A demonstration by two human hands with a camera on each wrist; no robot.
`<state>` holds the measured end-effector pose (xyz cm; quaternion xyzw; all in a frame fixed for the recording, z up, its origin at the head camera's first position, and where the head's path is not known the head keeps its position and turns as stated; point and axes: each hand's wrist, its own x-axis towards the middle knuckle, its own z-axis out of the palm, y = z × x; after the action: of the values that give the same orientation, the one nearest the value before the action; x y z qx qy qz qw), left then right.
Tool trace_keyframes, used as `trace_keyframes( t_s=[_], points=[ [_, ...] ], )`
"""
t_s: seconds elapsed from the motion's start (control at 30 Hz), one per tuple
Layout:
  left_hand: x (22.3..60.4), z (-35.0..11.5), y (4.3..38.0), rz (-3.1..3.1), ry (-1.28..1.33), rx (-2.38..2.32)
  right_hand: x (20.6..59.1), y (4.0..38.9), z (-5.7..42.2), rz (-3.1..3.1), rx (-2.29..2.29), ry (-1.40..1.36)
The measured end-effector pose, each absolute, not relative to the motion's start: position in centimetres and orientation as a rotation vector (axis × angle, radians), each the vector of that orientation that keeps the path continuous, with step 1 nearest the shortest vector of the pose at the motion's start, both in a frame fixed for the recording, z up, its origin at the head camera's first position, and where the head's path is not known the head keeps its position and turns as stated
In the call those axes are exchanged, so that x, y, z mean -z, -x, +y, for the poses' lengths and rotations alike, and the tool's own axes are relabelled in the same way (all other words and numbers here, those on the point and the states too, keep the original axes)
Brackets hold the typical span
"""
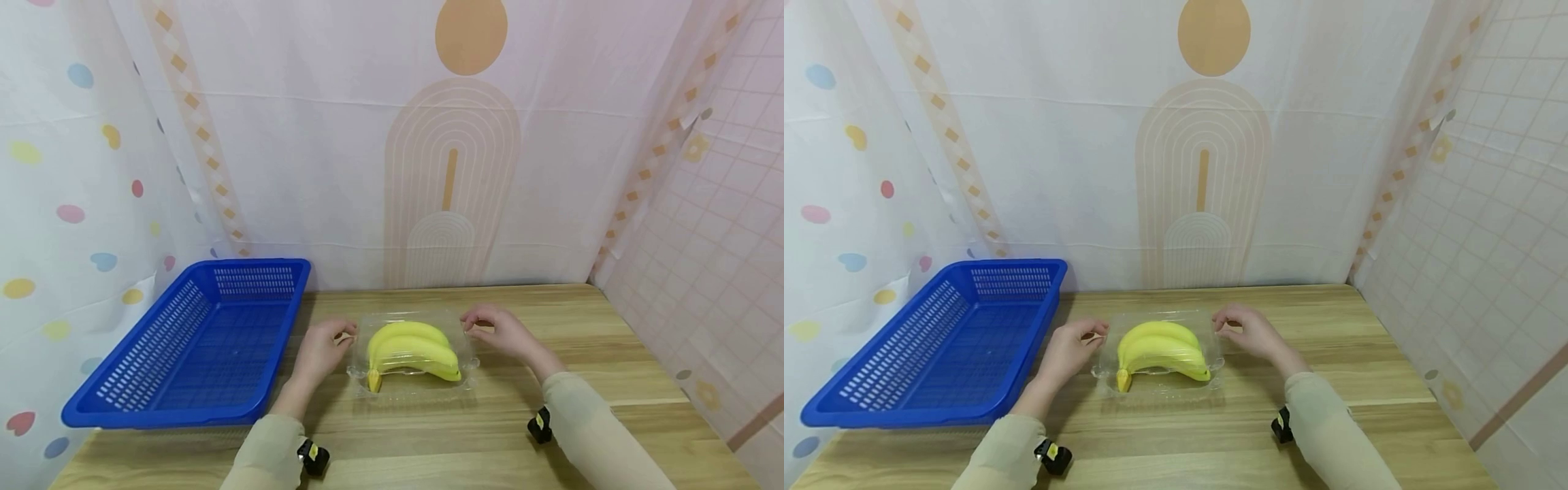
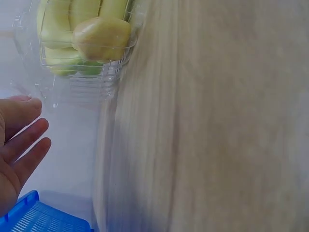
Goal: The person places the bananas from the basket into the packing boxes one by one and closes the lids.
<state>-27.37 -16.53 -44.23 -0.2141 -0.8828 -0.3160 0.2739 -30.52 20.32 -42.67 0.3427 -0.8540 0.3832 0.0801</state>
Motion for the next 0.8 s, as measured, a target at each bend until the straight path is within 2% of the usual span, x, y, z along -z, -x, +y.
trace_keyframes(
  t_s=[0.53, 0.8],
  points=[
    [43.9, -16.9, 26.4, -2.351, 0.757, 0.378, 42.9, 30.2, 20.9, -2.437, -0.828, -1.178],
    [43.6, -16.9, 25.9, -2.283, 0.784, 0.241, 42.5, 29.6, 21.1, -2.435, -0.799, -1.154]
  ],
)
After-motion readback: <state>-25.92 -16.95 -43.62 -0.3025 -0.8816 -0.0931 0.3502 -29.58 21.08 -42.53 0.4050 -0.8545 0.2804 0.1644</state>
